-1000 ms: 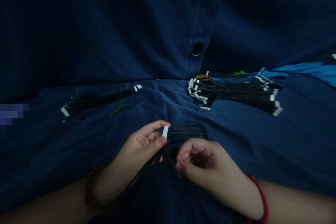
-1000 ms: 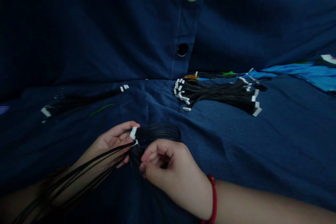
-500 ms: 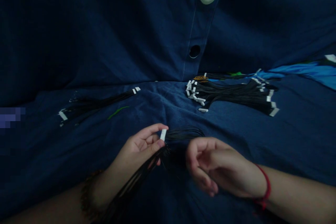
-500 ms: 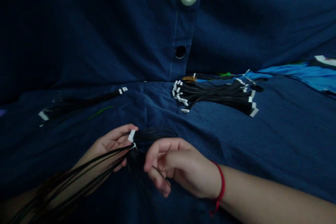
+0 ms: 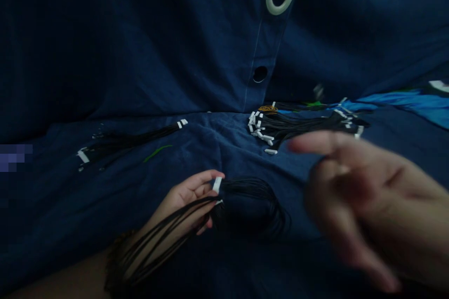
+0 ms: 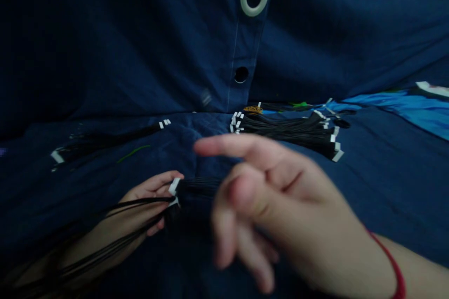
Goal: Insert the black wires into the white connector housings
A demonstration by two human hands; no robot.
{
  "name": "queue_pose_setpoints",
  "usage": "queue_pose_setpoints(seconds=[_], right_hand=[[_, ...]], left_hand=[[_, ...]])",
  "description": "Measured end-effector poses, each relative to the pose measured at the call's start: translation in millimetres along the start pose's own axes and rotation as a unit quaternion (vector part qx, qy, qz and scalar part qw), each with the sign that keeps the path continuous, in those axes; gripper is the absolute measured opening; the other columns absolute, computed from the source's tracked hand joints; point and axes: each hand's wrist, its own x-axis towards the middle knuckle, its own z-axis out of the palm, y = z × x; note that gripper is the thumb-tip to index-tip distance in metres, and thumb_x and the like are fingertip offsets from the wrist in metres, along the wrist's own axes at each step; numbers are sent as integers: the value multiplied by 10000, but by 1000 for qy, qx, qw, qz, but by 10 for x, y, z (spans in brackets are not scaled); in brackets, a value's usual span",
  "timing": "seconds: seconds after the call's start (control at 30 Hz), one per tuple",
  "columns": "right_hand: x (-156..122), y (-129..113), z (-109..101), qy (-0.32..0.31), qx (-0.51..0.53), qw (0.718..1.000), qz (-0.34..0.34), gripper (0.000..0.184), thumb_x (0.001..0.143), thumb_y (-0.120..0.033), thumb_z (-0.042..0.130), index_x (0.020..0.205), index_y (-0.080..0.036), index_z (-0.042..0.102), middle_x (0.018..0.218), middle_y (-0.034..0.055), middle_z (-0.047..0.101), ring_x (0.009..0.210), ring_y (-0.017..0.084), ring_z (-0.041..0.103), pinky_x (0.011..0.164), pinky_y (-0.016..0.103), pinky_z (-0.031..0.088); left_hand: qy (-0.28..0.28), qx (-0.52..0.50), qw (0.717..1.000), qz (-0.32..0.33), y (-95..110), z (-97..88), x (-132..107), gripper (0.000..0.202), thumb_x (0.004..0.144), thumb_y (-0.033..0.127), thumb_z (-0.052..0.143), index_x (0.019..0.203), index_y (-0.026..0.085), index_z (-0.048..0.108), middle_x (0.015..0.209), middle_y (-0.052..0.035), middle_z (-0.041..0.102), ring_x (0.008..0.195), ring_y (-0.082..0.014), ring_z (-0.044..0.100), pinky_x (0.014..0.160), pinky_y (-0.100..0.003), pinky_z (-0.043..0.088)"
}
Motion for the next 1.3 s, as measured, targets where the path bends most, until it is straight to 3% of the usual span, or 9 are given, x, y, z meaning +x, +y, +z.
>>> queue_pose_setpoints(seconds=[0.07,0.1,0.2,0.27,0.57,0.73,1.0,1.3], right_hand=[[-79,-15,151,-74,-32,997,-12,123,858,-276,449,970,-254,491,592,-90,616,397,46,533,397,137,398],[-116,-17,217,-81,-72,994,-27,89,832,-212,469,907,-238,509,614,-77,625,447,58,563,422,145,415],[-198,-3,334,-32,-202,976,-72,107,781,-137,463,763,-216,532,618,-53,613,512,87,585,458,179,423],[-227,13,351,-11,-229,969,-95,121,766,-126,455,740,-214,533,582,-61,591,489,83,569,460,183,411],[-233,64,377,-13,-238,959,-150,203,733,-75,372,702,-196,532,523,-65,562,437,59,533,467,171,385],[-221,67,399,2,-260,954,-149,238,737,-72,342,686,-199,536,510,-66,563,432,67,542,461,181,389],[-210,41,357,-41,-252,956,-142,200,751,-90,371,718,-183,545,538,-39,581,449,87,551,448,201,395],[-208,56,387,-61,-268,951,-143,253,783,-91,339,701,-170,565,497,-16,561,426,112,546,431,230,382]], left_hand=[[-17,-7,1000,-2,9,5,-31,419,595,266,744,956,158,561,592,20,636,323,-46,505,272,-78,348],[-23,-9,1000,-6,10,5,-51,426,593,290,747,954,162,559,587,19,642,319,-43,502,274,-77,351],[-33,-7,999,-6,-1,-1,-111,408,602,320,743,944,177,574,575,13,657,328,-41,508,300,-77,373],[-41,-11,999,8,-13,-7,-136,380,602,312,745,927,188,592,576,18,659,329,-36,504,309,-78,378],[-43,-38,998,18,-15,8,-144,317,594,288,752,884,220,641,580,26,644,368,-34,504,331,-77,390],[-71,-48,996,28,-30,2,-143,292,618,283,739,884,221,637,577,17,647,362,-28,484,329,-76,393],[-104,-34,993,33,-9,-26,-150,234,693,250,687,920,229,635,640,20,640,425,-28,487,375,-80,415],[-107,-29,994,21,40,-2,-156,212,675,274,697,883,259,654,651,36,615,436,-27,483,393,-86,427]])
